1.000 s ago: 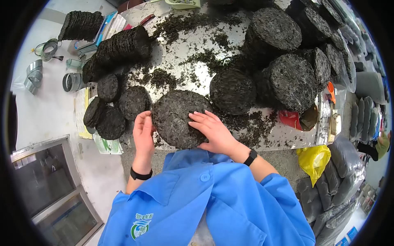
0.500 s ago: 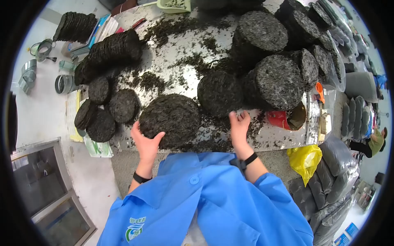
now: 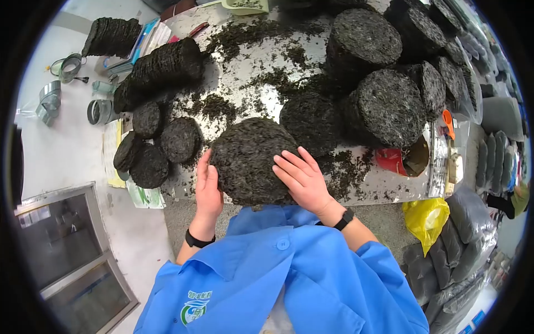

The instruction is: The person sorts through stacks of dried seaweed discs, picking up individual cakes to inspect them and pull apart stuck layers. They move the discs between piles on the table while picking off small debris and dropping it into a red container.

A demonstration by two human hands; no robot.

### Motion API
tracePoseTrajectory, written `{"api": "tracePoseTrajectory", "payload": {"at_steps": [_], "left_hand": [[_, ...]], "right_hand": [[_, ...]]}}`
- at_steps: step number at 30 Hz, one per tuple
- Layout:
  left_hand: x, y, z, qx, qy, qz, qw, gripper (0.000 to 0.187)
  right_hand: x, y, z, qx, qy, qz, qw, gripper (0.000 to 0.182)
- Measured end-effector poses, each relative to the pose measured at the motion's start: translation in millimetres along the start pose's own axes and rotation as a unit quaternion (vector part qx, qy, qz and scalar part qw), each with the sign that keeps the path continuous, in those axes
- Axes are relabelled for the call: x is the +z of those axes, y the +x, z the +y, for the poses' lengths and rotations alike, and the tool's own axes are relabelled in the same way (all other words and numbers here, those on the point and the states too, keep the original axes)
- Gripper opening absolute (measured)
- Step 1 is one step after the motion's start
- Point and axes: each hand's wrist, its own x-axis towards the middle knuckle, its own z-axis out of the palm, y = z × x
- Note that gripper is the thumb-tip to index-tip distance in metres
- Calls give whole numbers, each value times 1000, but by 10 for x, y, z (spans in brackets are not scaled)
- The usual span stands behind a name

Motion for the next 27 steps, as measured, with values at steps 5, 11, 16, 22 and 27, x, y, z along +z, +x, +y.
{"api": "tracePoseTrajectory", "payload": {"at_steps": [5, 11, 16, 22, 27], "left_hand": [[-49, 104, -270, 5, 221, 56, 974, 72], [-70, 142, -579, 25, 494, 59, 867, 90], [-73, 140, -534, 66, 486, 107, 865, 69], [-336, 228, -382, -99, 125, 58, 986, 34], [-350, 259, -375, -113, 124, 41, 985, 30]], "right_hand": [[-62, 35, 59, 225, 190, 183, 938, 42], [73, -241, 812, 546, 402, 295, 673, 20], [131, -360, 974, 556, 446, 282, 642, 30], [83, -367, 390, 351, -20, 112, 929, 85], [232, 147, 79, 191, 107, 21, 976, 46]]}}
